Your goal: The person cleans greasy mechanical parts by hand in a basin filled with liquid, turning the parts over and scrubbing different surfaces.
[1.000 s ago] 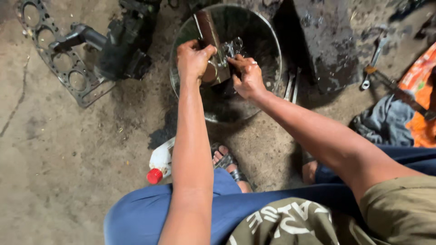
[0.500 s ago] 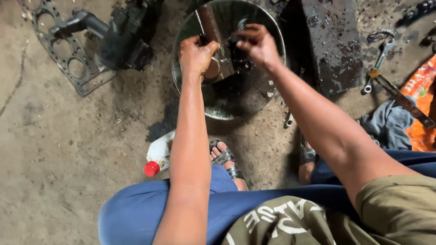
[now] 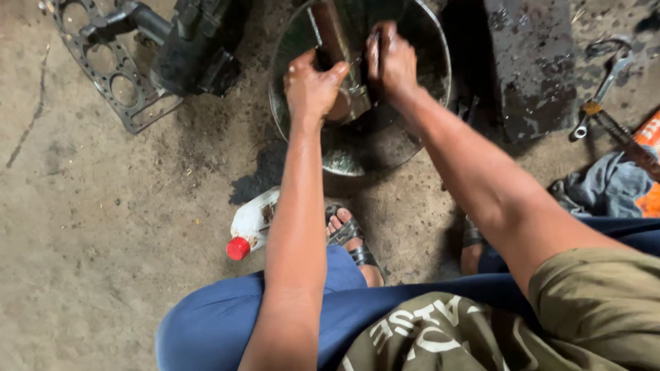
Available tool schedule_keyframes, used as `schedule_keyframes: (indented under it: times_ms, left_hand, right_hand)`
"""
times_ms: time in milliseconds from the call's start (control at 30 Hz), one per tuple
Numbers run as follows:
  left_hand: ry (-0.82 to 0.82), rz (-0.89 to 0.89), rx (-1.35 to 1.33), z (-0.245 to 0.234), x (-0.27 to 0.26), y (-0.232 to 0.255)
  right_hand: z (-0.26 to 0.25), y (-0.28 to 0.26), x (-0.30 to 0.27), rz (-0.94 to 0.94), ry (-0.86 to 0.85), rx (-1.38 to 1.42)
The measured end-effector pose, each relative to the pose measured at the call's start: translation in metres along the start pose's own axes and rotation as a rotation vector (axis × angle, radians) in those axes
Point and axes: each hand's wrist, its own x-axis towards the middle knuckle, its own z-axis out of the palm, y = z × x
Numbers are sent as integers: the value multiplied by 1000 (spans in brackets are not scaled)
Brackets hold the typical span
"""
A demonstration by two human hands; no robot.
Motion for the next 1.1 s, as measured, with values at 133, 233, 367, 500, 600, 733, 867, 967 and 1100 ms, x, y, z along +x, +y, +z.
schedule_keyframes:
  times_ms: [133,233,367,500,600,733,867,967,1100]
  left_hand:
    - [64,-10,112,11,0,7]
    - [17,-56,106,12,-2,10]
    - [114,-22,174,20,2,17]
    - [-5,-103,75,12,1,23]
    - [-5,-84,68,11,1,26]
    - [9,-75,71,9,-1,30]
    - [-3,-65,95,10,3,32]
    - [-29,-99,64,8,3,31]
    - [20,-57,23,11,7,27]
  right_hand:
    - [15,26,22,252,-38,-182]
    - [18,55,41,429,-98,-46]
    - [-10,48,41,380,127,-5]
    - [-30,5,14,90,134,288]
    - [-30,-16,-8,-183,14,320]
    - [-54,-20,2,-134,-143,-23]
    - [-49,-3,9,-238,-192,43]
    - [-42,7,1,-35,37,32]
    - [-48,-1,-28,248,-104,389]
